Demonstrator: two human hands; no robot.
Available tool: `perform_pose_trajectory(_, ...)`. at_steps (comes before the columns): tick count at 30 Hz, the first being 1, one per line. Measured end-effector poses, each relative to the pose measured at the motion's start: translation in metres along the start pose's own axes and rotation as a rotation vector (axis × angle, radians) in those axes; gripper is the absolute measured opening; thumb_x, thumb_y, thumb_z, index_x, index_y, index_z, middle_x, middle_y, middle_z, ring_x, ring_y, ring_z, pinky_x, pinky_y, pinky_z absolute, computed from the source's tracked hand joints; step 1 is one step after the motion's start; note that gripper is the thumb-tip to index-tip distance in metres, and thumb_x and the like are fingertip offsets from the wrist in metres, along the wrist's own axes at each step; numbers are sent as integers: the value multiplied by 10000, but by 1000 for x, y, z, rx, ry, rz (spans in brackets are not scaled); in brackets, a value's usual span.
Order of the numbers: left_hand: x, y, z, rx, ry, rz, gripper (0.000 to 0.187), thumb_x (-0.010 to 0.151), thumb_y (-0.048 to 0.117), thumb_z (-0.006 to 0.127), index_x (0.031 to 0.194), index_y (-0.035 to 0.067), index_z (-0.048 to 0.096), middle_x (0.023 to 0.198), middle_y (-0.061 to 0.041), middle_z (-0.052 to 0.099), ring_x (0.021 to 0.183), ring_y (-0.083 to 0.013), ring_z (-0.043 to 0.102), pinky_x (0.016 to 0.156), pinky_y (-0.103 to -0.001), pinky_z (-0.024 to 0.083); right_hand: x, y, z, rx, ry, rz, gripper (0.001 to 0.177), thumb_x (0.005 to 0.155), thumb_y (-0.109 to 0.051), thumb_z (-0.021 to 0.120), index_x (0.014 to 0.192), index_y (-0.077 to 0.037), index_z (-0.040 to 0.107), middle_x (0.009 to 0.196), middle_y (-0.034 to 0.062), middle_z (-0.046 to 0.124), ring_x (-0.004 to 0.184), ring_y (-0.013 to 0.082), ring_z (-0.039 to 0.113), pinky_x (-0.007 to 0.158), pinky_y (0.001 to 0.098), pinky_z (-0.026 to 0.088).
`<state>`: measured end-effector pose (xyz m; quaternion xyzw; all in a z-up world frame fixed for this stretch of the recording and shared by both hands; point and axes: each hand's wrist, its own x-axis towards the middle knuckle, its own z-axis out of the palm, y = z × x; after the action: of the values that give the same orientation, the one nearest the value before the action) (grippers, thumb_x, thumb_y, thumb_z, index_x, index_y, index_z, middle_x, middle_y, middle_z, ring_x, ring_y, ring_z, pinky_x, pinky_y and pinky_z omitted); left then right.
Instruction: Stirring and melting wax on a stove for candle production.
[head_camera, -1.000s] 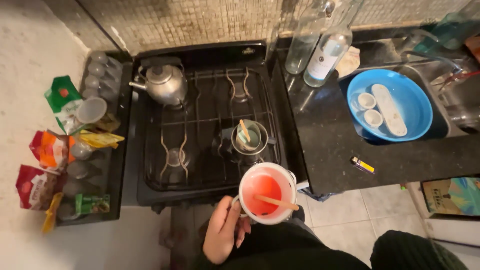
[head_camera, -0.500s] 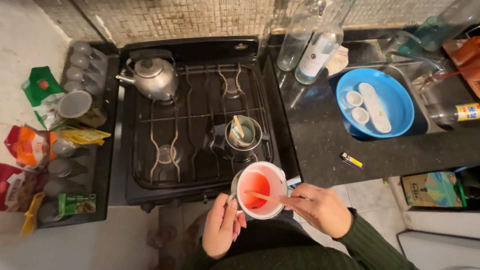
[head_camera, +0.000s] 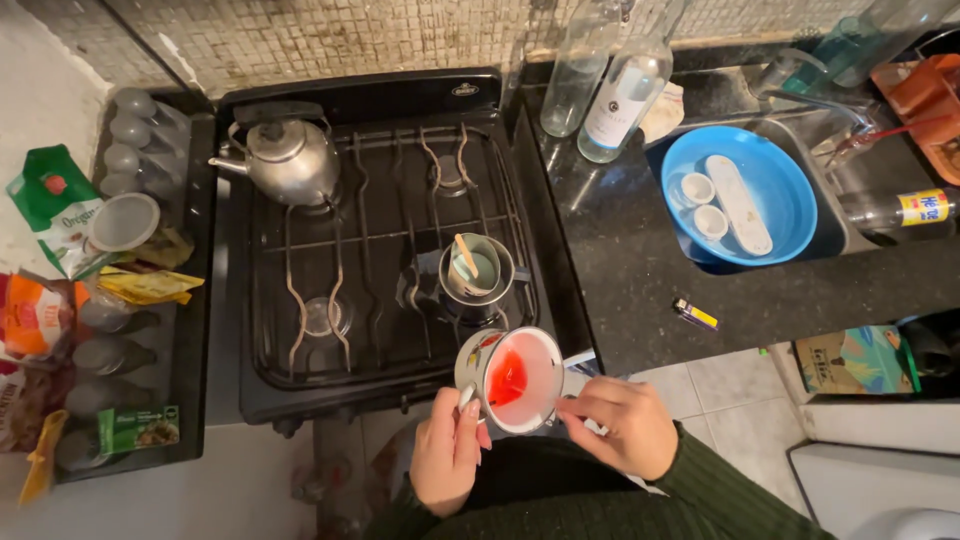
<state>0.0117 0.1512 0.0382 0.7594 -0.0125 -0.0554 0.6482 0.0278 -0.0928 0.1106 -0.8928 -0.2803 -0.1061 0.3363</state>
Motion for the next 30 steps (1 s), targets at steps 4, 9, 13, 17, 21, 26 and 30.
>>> perform_pose_trajectory(4, 1, 4, -1, 11, -34, 22, 113, 997, 125, 514, 946, 36, 561, 575, -1, 668, 414, -105, 526, 412, -253, 451, 1, 2, 3, -29, 84, 73, 120, 728, -49, 771, 848, -62, 771, 693, -1, 647, 551, 156, 573, 499, 274, 466)
perform_pose_trajectory(9, 2, 0, 0, 38, -11, 40, 111, 993, 136, 526, 938, 43, 549, 571, 6, 673, 402, -111, 523, 408, -260, 447, 0, 1, 2, 59, 20, 104, 97, 713, -52, 774, 809, -67, 775, 645, -16, 638, 478, 145, 539, 466, 269, 449)
perform_pose_trajectory(13, 3, 0, 1, 17, -23, 15, 113, 993, 126, 518, 951, 34, 569, 568, -2, 674, 407, -106, 532, 409, -249, 451, 0, 1, 2, -16, 71, 138, 121, 729, -55, 768, 848, -71, 785, 657, 1, 657, 479, 144, 530, 450, 266, 432)
perform_pose_trajectory(17, 3, -2, 1, 30, -30, -2, 120, 999, 141, 518, 934, 44, 545, 570, -2, 674, 408, -108, 533, 413, -254, 455, 2, -2, 1, 38, 59, 177, 95, 732, -48, 760, 821, -54, 791, 631, -13, 664, 470, 120, 521, 445, 248, 422)
perform_pose_trajectory(21, 3, -1, 1, 25, -37, 3, 117, 1000, 136, 518, 941, 40, 550, 572, -4, 669, 413, -109, 537, 413, -253, 463, 2, 0, 3, -53, 93, 131, 76, 740, -40, 754, 812, -58, 769, 627, -14, 660, 494, 138, 552, 462, 264, 443)
perform_pose_trajectory(26, 3, -2, 1, 29, -54, 2, 125, 1004, 139, 507, 939, 43, 553, 576, -1, 670, 416, -104, 538, 412, -248, 460, -3, 5, 6, -96, 107, 195, 133, 754, -74, 759, 880, -86, 802, 618, -21, 636, 436, 122, 475, 419, 260, 392)
perform_pose_trajectory(30, 2, -2, 1, 14, -47, -11, 106, 996, 127, 523, 943, 41, 556, 573, -5, 672, 412, -108, 540, 407, -251, 460, -1, -2, 2, 84, 0, 197, 106, 728, -74, 766, 827, -66, 800, 613, -21, 666, 428, 108, 517, 410, 242, 422)
